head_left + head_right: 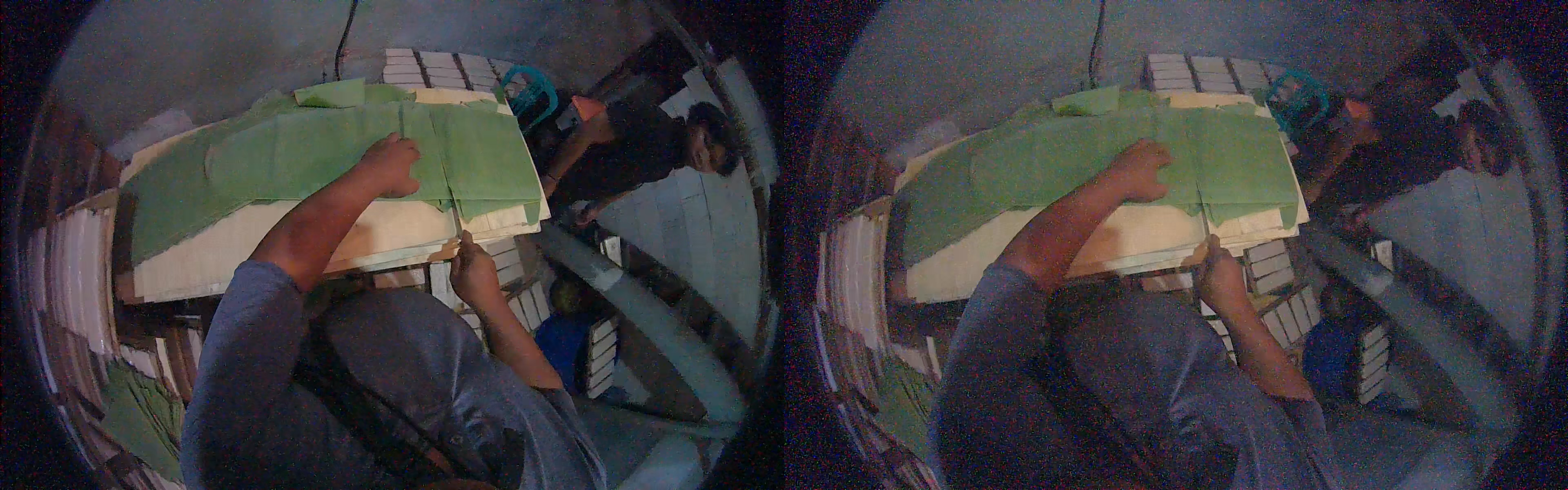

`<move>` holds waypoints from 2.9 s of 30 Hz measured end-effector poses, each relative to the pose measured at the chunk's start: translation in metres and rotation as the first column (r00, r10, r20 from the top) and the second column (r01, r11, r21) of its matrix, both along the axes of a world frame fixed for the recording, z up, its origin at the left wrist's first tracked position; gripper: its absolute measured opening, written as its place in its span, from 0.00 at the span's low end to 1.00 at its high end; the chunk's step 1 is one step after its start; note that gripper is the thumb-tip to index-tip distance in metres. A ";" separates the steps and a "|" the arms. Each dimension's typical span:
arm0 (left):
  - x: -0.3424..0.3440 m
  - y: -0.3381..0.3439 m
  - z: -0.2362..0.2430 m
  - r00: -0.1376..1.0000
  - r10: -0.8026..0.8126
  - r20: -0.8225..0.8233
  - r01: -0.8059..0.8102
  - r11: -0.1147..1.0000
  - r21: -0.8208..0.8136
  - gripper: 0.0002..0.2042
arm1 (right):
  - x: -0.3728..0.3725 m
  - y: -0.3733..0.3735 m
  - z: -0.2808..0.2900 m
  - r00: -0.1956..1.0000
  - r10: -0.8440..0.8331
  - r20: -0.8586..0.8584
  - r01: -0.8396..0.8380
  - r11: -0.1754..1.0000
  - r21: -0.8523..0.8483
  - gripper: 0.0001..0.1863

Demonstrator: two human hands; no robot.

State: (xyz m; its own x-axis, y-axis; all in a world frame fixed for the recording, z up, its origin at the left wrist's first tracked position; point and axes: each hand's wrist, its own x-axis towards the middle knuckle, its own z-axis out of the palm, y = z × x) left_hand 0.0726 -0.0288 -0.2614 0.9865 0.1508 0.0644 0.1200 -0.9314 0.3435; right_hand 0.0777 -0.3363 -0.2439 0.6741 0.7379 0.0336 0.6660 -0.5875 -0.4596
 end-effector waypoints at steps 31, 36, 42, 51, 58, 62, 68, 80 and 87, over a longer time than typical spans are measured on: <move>-0.048 -0.056 0.066 0.588 0.517 0.622 -0.258 0.849 -0.461 0.11 | 0.086 0.078 0.042 0.740 0.169 -0.651 0.509 0.491 0.706 0.25; -0.006 -0.108 0.028 0.787 -0.065 0.614 -0.009 0.993 0.117 0.20 | 0.102 0.095 0.021 0.906 -0.140 -0.399 0.404 0.560 0.723 0.31; -0.048 -0.056 0.003 0.914 0.077 0.399 -0.140 0.981 0.132 0.18 | 0.225 0.037 -0.020 0.826 -0.203 -0.526 0.547 0.517 0.658 0.28; -0.058 -0.068 0.014 0.921 -0.031 0.388 -0.045 0.982 0.185 0.12 | 0.241 -0.008 0.000 0.778 -0.580 -0.243 0.628 0.721 0.292 0.35; -0.060 -0.057 0.014 0.931 -0.044 0.363 -0.011 0.989 0.149 0.10 | 0.244 -0.011 -0.018 0.678 -0.719 0.152 0.580 0.650 0.491 0.30; -0.054 -0.048 0.032 0.986 -0.004 0.170 -0.009 0.997 0.074 0.13 | 0.215 0.011 -0.003 0.829 -0.540 0.145 0.343 0.696 0.630 0.24; -0.019 -0.015 0.013 0.989 0.103 0.107 -0.113 0.989 0.093 0.23 | 0.114 0.110 -0.013 0.999 -0.025 0.036 0.009 0.924 0.382 0.19; -0.008 -0.005 0.008 0.993 0.114 0.039 -0.115 0.993 0.041 0.34 | 0.119 0.172 -0.026 0.994 -0.037 0.100 0.018 0.982 0.187 0.13; -0.005 0.000 0.019 0.993 0.103 -0.054 -0.103 0.995 0.003 0.34 | 0.117 0.174 -0.013 0.998 -0.020 0.067 0.009 0.987 0.157 0.14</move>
State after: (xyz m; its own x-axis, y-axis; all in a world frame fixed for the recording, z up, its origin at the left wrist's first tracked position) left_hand 0.0679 -0.0291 -0.2428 0.9676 0.2522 0.0113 0.2341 -0.9130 0.3340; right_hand 0.1942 -0.1619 -0.2572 0.6768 0.7100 0.1944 0.6909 -0.5215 -0.5007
